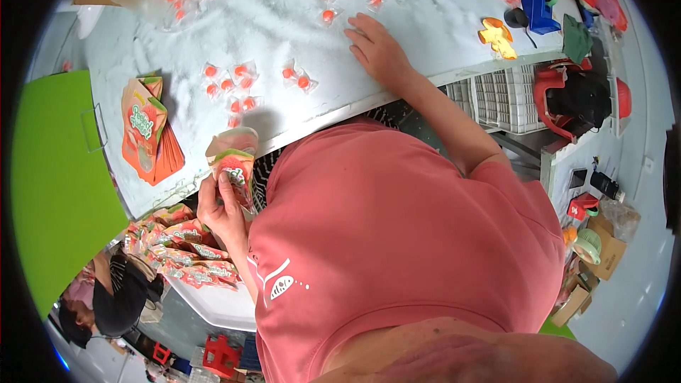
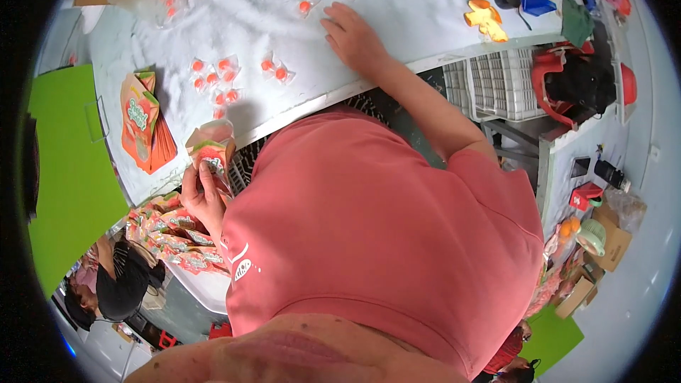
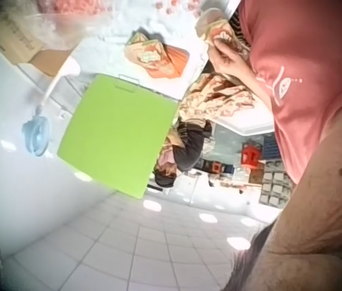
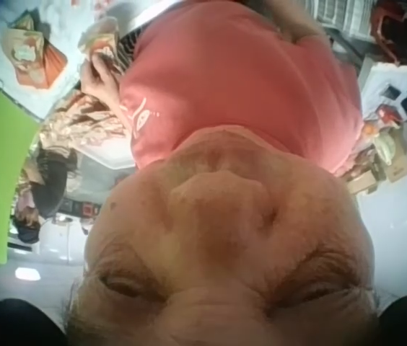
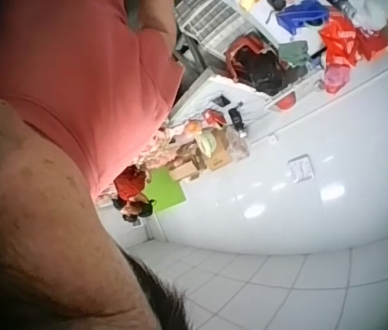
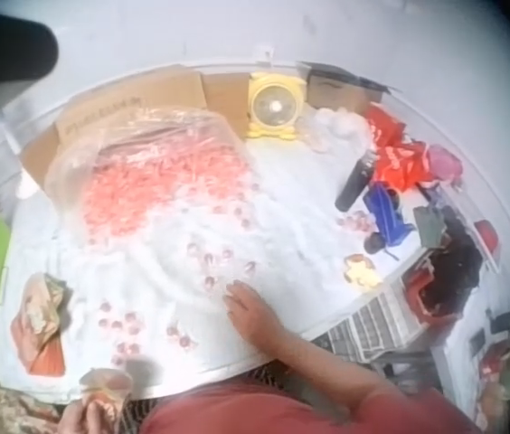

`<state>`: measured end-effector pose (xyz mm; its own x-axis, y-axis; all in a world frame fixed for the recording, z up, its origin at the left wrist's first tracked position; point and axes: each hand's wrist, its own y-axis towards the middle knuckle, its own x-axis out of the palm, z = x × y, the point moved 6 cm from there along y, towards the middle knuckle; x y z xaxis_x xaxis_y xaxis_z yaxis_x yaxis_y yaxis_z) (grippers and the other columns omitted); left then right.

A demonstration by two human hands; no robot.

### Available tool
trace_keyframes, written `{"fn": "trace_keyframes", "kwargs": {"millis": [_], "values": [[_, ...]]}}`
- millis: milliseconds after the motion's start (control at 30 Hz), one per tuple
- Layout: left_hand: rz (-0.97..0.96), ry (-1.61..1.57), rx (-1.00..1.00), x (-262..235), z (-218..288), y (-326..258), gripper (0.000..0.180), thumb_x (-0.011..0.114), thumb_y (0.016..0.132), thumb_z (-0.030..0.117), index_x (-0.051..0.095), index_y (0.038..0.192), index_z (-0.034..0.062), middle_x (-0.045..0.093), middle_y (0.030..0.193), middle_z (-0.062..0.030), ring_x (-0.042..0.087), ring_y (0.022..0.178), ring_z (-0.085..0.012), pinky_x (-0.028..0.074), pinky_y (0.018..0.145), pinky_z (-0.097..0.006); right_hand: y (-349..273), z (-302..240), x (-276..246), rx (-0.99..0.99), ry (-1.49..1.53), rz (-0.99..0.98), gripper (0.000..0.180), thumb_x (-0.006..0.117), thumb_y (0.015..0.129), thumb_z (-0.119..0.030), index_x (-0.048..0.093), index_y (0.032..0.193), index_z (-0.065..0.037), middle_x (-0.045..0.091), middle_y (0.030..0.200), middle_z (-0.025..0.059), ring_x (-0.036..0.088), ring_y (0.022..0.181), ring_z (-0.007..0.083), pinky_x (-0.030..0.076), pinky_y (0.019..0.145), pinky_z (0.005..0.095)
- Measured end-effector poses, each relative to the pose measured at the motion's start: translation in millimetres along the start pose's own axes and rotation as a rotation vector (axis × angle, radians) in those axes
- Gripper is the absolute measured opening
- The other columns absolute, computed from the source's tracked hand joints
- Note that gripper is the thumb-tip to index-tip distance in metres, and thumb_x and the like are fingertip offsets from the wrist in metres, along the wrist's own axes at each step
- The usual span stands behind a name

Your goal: Packaging small red items into individual printed pouches on a factory workbench.

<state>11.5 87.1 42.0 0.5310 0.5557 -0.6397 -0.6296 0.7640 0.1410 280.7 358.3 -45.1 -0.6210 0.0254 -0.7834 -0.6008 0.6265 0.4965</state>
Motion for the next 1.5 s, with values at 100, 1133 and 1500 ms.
{"fn": "trace_keyframes", "kwargs": {"millis": [100,1133,1500], "values": [[-0.017,-0.014,-0.033,2,-1,0,0.014,0.061,0.095,0.007,0.068,0.104,-0.0022,0.063,0.079,-0.0092,0.056,0.065,-0.0150,0.045,0.061,-0.028,-12,-2,9,-0.027,-0.014,-0.052,0.033,0.065,0.084,-0.003,0.063,0.116,-0.003,0.056,0.129,0.0126,0.052,0.124,0.0319,0.047,0.101,0.0387],[-0.035,0.021,-0.058,4,8,-1,0.014,0.062,0.095,0.006,0.068,0.103,-0.0032,0.064,0.078,-0.0067,0.053,0.067,-0.0106,0.047,0.065,-0.025,29,85,-13,0.226,-0.089,0.047,0.024,0.069,0.083,-0.014,0.066,0.107,-0.013,0.062,0.098,0.0062,0.057,0.091,0.0288,0.047,0.078,0.0375],[-0.049,0.041,-0.001,10,18,0,0.015,0.062,0.095,0.007,0.069,0.104,-0.0021,0.059,0.071,-0.0050,0.049,0.061,-0.0091,0.043,0.057,-0.025,18,31,1,-0.014,0.410,-0.239,0.019,0.064,0.086,-0.002,0.066,0.104,-0.009,0.056,0.111,0.0039,0.061,0.089,0.0207,0.050,0.078,0.0324]]}}
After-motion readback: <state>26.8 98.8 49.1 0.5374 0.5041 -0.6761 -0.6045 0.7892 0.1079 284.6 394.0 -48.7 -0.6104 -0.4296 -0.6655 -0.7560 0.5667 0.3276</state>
